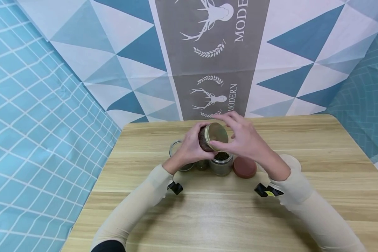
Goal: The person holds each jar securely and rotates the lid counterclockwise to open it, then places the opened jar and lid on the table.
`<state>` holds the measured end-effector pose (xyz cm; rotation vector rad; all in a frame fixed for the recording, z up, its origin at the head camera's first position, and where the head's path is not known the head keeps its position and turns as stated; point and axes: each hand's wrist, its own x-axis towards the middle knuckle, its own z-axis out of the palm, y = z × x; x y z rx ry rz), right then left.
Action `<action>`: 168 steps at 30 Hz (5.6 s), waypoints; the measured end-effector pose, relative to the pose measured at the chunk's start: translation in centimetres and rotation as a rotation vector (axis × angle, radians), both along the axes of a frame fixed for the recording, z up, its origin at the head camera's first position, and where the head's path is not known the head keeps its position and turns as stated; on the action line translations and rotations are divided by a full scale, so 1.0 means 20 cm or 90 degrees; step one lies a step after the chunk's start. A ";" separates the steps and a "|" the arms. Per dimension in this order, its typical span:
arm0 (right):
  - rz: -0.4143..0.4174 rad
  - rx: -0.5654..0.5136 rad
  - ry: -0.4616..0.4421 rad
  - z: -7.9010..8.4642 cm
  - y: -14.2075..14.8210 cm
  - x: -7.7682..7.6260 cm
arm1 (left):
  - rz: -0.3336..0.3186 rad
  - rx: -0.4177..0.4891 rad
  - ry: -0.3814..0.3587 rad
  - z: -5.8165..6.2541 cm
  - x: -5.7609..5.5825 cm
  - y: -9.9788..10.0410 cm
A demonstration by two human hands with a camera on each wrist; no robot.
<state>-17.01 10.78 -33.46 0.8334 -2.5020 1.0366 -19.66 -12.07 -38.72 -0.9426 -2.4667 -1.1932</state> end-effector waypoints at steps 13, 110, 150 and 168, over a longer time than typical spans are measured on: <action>0.013 0.015 0.022 -0.02 -0.03 0.01 | -0.008 0.011 0.008 -0.01 -0.01 0.01; 0.298 0.055 0.228 -0.03 0.04 -0.08 | -0.023 0.030 -0.036 0.00 0.01 -0.01; 0.274 0.082 0.198 -0.06 0.26 -0.12 | 0.000 0.030 -0.045 -0.01 0.02 -0.09; 0.171 0.125 0.172 -0.15 0.57 -0.08 | -0.017 0.059 -0.051 -0.01 0.01 -0.09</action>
